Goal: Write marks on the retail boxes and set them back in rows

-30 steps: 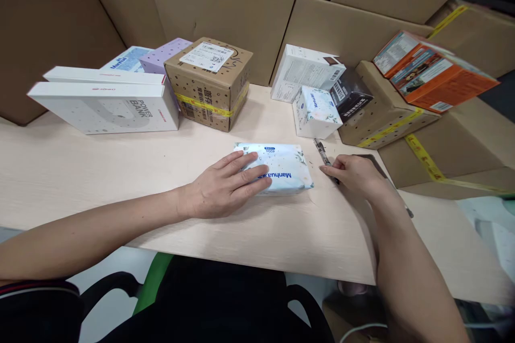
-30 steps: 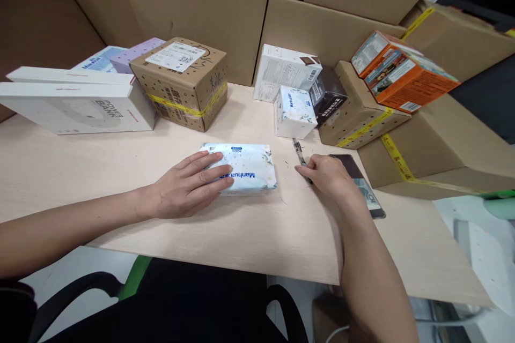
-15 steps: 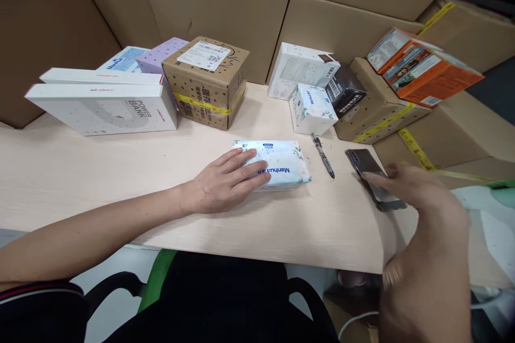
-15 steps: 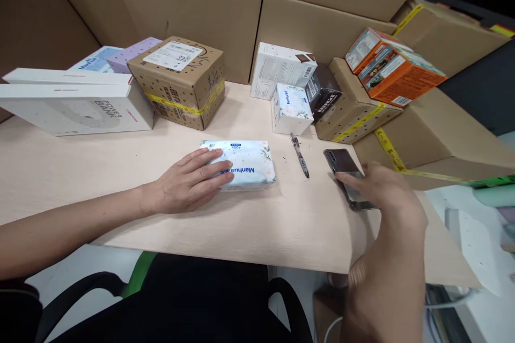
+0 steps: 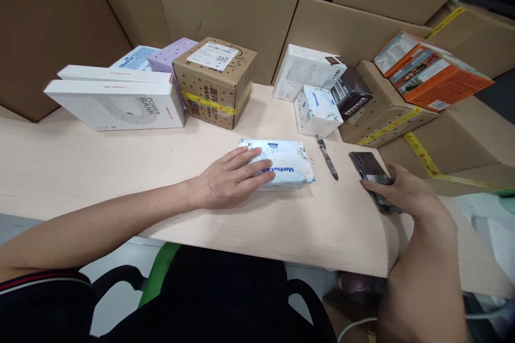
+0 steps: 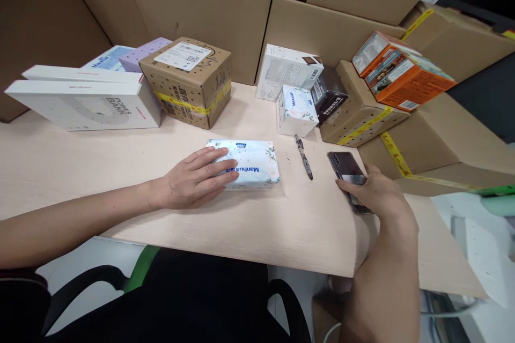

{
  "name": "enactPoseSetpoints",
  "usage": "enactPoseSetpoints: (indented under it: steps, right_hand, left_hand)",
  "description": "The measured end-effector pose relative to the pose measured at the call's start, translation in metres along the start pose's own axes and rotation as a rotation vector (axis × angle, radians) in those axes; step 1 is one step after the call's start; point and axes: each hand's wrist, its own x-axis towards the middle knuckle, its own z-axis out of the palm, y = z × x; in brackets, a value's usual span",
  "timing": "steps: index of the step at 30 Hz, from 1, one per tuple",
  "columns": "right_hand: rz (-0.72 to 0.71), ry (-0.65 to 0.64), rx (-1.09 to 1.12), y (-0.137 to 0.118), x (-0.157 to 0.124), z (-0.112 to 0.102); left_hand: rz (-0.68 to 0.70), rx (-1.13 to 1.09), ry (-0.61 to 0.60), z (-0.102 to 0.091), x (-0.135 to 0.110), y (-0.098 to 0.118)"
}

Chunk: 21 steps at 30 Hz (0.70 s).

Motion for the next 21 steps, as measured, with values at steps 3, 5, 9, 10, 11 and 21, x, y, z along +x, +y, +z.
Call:
enactPoseSetpoints:
  steps: [3, 5, 9, 10, 11, 21]
  right_hand:
    - [0.091, -0.043, 0.044, -0.008, -0.008, -0.007]
    - [0.106, -0.004, 0.126, -0.012, -0.017, -0.013]
    - [0.167, 0.053, 0.551, -0.018, -0.038, -0.026]
    - [0.161, 0.053, 0.716, -0.021, -0.043, -0.030]
    - [0.129, 0.049, 0.881, -0.027, -0.049, -0.033]
    - [-0.338, -0.353, 1.661, -0.125, -0.089, -0.035]
  left_hand:
    - [-0.001, 0.002, 0.025, 0.001, 0.000, 0.000]
    - [0.015, 0.005, 0.018, 0.000, 0.001, 0.000]
    - [0.032, 0.013, -0.007, -0.003, 0.003, -0.003]
    - [0.028, 0.016, -0.005, -0.002, 0.003, -0.004]
    - [0.025, 0.018, -0.002, -0.002, 0.003, -0.005]
    - [-0.005, 0.018, -0.023, 0.004, 0.004, -0.019]
